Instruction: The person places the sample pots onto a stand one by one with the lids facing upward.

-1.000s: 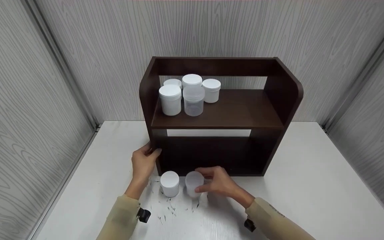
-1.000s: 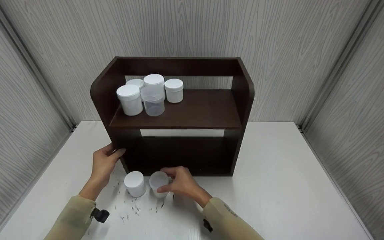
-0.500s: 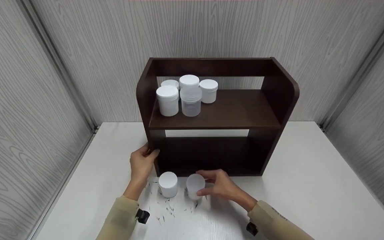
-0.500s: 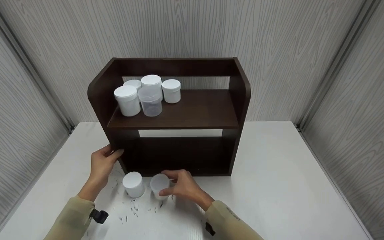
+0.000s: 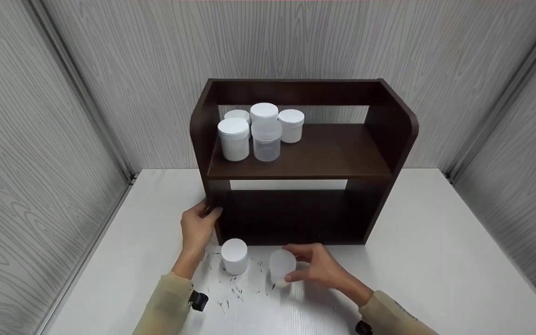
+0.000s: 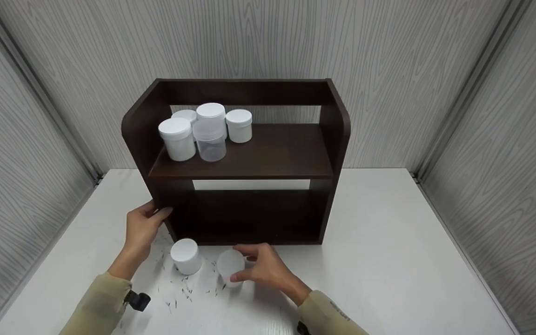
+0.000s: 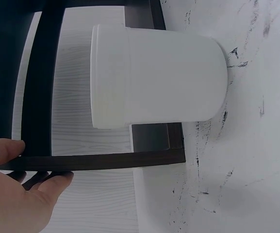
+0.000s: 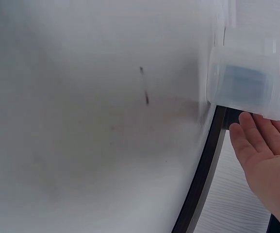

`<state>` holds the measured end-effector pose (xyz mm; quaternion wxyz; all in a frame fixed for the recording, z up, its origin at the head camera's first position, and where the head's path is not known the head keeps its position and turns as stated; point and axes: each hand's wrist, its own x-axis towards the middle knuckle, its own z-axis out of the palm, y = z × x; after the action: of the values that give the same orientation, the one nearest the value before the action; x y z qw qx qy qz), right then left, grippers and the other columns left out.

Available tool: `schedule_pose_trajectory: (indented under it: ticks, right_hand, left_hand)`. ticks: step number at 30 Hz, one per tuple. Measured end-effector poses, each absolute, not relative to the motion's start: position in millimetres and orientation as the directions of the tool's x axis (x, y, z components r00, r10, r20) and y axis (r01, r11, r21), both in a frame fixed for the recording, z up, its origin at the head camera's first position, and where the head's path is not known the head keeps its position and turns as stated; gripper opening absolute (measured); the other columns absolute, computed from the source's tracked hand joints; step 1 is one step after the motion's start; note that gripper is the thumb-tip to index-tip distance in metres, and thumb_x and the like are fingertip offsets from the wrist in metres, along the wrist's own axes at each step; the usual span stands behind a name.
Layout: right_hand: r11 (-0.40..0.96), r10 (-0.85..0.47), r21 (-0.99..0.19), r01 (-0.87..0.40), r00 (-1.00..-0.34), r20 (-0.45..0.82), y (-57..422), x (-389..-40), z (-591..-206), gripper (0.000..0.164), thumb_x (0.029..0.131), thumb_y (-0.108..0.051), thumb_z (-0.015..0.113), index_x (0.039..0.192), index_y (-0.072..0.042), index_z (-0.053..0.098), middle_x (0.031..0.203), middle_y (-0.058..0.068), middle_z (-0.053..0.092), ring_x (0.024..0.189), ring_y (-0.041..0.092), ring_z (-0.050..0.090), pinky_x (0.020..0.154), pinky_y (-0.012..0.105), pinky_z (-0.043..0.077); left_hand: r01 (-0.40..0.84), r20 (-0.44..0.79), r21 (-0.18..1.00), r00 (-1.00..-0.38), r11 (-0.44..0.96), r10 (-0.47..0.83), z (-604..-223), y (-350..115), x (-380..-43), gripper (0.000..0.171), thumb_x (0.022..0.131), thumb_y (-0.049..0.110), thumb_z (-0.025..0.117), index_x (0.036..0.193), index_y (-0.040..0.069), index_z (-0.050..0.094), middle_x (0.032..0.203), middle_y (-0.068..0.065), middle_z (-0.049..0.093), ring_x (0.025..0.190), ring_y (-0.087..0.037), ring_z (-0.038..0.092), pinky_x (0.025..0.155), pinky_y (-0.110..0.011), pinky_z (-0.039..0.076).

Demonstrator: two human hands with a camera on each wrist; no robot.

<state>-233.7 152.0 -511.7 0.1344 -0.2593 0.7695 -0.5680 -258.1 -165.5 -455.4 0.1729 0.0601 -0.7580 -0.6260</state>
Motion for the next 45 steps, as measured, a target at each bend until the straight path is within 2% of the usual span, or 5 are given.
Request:
schedule_pose_trajectory:
  ticks: [6,15,24,33,45]
  right_hand:
    - [0.259,-0.545,-0.927,-0.273,-0.833,0.093,164,-225,-513,0.071,0.081,-0.014,0.094,0.143,0.003,0.062,0.144,0.016,0.064,0.129,0.036,0.062,0.111,0.043,0.05]
    - [0.249,-0.551,-0.927,-0.28,-0.828,0.102,171,-219,-514,0.07,0.082,-0.015,0.093,0.142,0.003,0.062,0.145,0.019,0.061,0.136,0.04,0.056,0.113,0.046,0.048]
    - [0.245,-0.535,-0.943,-0.227,-0.843,0.064,168,-219,-513,0.073,0.081,-0.014,0.094,0.144,0.002,0.061,0.148,0.017,0.06,0.134,0.041,0.057,0.114,0.051,0.046]
    - [0.225,-0.525,-0.954,-0.197,-0.849,0.051,168,-219,-514,0.07,0.081,-0.013,0.093,0.143,-0.001,0.063,0.148,0.018,0.06,0.135,0.044,0.056,0.115,0.052,0.044]
    - [0.204,-0.527,-0.955,-0.214,-0.847,0.077,170,-217,-516,0.069,0.08,-0.011,0.094,0.141,0.004,0.064,0.14,0.018,0.065,0.129,0.036,0.063,0.109,0.038,0.051]
  left_hand:
    - [0.131,0.19,0.97,-0.932,0.203,-0.309,-456,-164,-259,0.047,0.099,0.009,0.071,0.142,-0.006,0.06,0.135,-0.024,0.067,0.122,-0.034,0.067,0.095,-0.027,0.058]
    - [0.119,0.183,0.971,-0.93,0.208,-0.319,-456,-165,-259,0.047,0.098,0.009,0.072,0.141,-0.005,0.062,0.133,-0.023,0.068,0.121,-0.032,0.067,0.09,-0.021,0.056]
    - [0.133,0.185,0.974,-0.936,0.185,-0.301,-456,-165,-258,0.05,0.101,0.009,0.069,0.145,-0.009,0.055,0.137,-0.025,0.065,0.122,-0.035,0.067,0.093,-0.025,0.058]
    - [0.123,0.181,0.973,-0.931,0.196,-0.318,-456,-164,-259,0.049,0.099,0.009,0.071,0.143,-0.009,0.058,0.136,-0.025,0.066,0.122,-0.035,0.067,0.093,-0.025,0.058]
    - [0.118,0.181,0.972,-0.929,0.203,-0.324,-456,-164,-260,0.05,0.099,0.01,0.071,0.144,-0.007,0.058,0.137,-0.023,0.066,0.123,-0.034,0.067,0.096,-0.027,0.058]
